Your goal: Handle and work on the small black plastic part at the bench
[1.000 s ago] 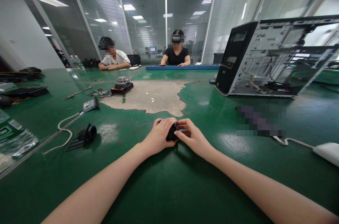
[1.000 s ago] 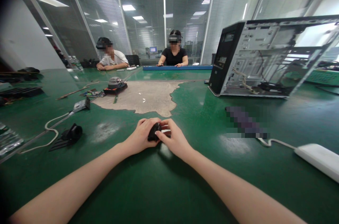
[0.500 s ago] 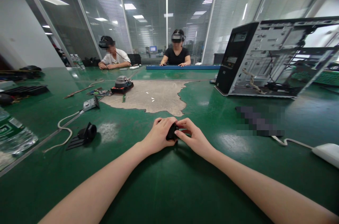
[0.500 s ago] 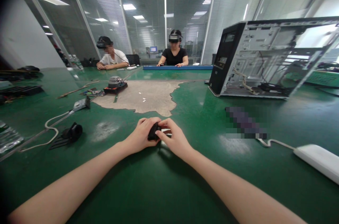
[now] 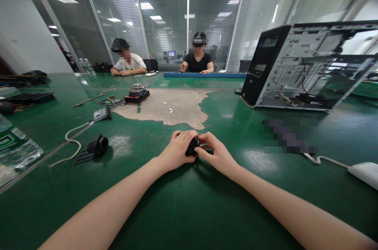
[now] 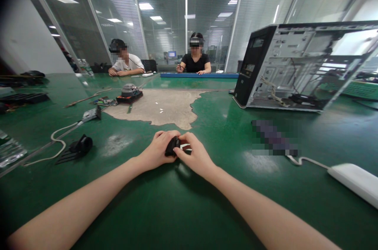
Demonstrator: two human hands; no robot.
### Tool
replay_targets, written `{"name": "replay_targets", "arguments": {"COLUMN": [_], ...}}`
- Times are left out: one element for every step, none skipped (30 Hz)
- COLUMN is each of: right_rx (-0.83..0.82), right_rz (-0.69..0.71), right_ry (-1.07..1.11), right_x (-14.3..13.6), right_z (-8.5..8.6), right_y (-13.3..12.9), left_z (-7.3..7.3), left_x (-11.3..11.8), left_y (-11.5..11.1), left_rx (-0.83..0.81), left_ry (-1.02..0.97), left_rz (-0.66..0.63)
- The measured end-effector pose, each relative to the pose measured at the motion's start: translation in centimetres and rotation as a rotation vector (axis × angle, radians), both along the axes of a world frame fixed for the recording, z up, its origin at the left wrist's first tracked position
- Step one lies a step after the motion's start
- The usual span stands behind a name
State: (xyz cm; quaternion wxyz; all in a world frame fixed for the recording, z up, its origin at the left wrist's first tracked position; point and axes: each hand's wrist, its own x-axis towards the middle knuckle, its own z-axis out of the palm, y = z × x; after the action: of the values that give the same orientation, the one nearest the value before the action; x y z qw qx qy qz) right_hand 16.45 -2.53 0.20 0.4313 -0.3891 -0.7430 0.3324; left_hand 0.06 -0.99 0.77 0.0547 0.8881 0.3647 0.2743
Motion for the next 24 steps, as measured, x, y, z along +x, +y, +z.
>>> {"name": "replay_targets", "arguments": {"right_rx": [0.027, 0.056, 0.084, 0.105, 0.115, 0.11, 0.095, 0.072, 0.042, 0.008, -0.032, -0.072, -0.11, -0.142, -0.162, -0.167, -0.156, -0.134, -0.106, -0.075, -0.047, -0.027, -0.015, -0.012], "right_rz": [-0.009, -0.021, -0.034, -0.043, -0.047, -0.044, -0.041, -0.039, -0.041, -0.045, -0.045, -0.037, -0.02, 0.003, 0.025, 0.042, 0.054, 0.056, 0.053, 0.045, 0.034, 0.021, 0.009, 0.002], "right_ry": [-0.003, -0.007, -0.01, -0.012, -0.009, 0.001, 0.016, 0.034, 0.05, 0.063, 0.069, 0.07, 0.067, 0.065, 0.064, 0.063, 0.062, 0.061, 0.06, 0.058, 0.059, 0.063, 0.071, 0.079], "right_x": [0.04, 0.07, 0.09, 0.09, 0.06, 0.02, -0.03, -0.1, -0.16, -0.22, -0.26, -0.28, -0.28, -0.26, -0.22, -0.18, -0.13, -0.09, -0.05, -0.03, -0.02, -0.03, -0.04, -0.06], "right_z": [-0.08, -0.16, -0.23, -0.29, -0.34, -0.36, -0.38, -0.38, -0.38, -0.39, -0.4, -0.41, -0.43, -0.43, -0.43, -0.4, -0.37, -0.32, -0.26, -0.21, -0.18, -0.16, -0.16, -0.18], "right_y": [0.04, 0.09, 0.14, 0.18, 0.22, 0.25, 0.27, 0.3, 0.32, 0.36, 0.4, 0.44, 0.47, 0.48, 0.47, 0.43, 0.37, 0.29, 0.21, 0.14, 0.1, 0.08, 0.08, 0.11], "left_z": [0.0, 0.0, 0.01, 0.01, 0.01, 0.01, 0.0, -0.01, -0.03, -0.05, -0.08, -0.12, -0.15, -0.17, -0.19, -0.19, -0.18, -0.16, -0.14, -0.11, -0.09, -0.08, -0.07, -0.07], "left_x": [-0.02, -0.03, -0.04, -0.05, -0.05, -0.05, -0.05, -0.05, -0.05, -0.05, -0.06, -0.06, -0.06, -0.05, -0.04, -0.02, 0.0, 0.02, 0.04, 0.05, 0.06, 0.08, 0.09, 0.1], "left_y": [0.0, 0.0, 0.01, 0.01, 0.01, 0.01, 0.01, 0.01, 0.02, 0.03, 0.05, 0.07, 0.1, 0.12, 0.15, 0.16, 0.17, 0.16, 0.15, 0.12, 0.1, 0.07, 0.05, 0.03], "left_rx": [0.001, 0.001, 0.001, 0.0, -0.001, -0.002, -0.003, -0.003, -0.001, 0.002, 0.006, 0.008, 0.011, 0.012, 0.012, 0.011, 0.009, 0.007, 0.005, 0.004, 0.005, 0.008, 0.011, 0.013], "left_ry": [0.001, 0.002, 0.004, 0.004, 0.005, 0.005, 0.005, 0.005, 0.006, 0.007, 0.008, 0.01, 0.012, 0.013, 0.014, 0.014, 0.014, 0.015, 0.016, 0.017, 0.017, 0.014, 0.01, 0.007], "left_rz": [-0.001, -0.001, -0.002, -0.002, -0.001, 0.0, 0.002, 0.004, 0.005, 0.007, 0.008, 0.009, 0.011, 0.011, 0.012, 0.012, 0.012, 0.011, 0.009, 0.008, 0.008, 0.008, 0.01, 0.011]}}
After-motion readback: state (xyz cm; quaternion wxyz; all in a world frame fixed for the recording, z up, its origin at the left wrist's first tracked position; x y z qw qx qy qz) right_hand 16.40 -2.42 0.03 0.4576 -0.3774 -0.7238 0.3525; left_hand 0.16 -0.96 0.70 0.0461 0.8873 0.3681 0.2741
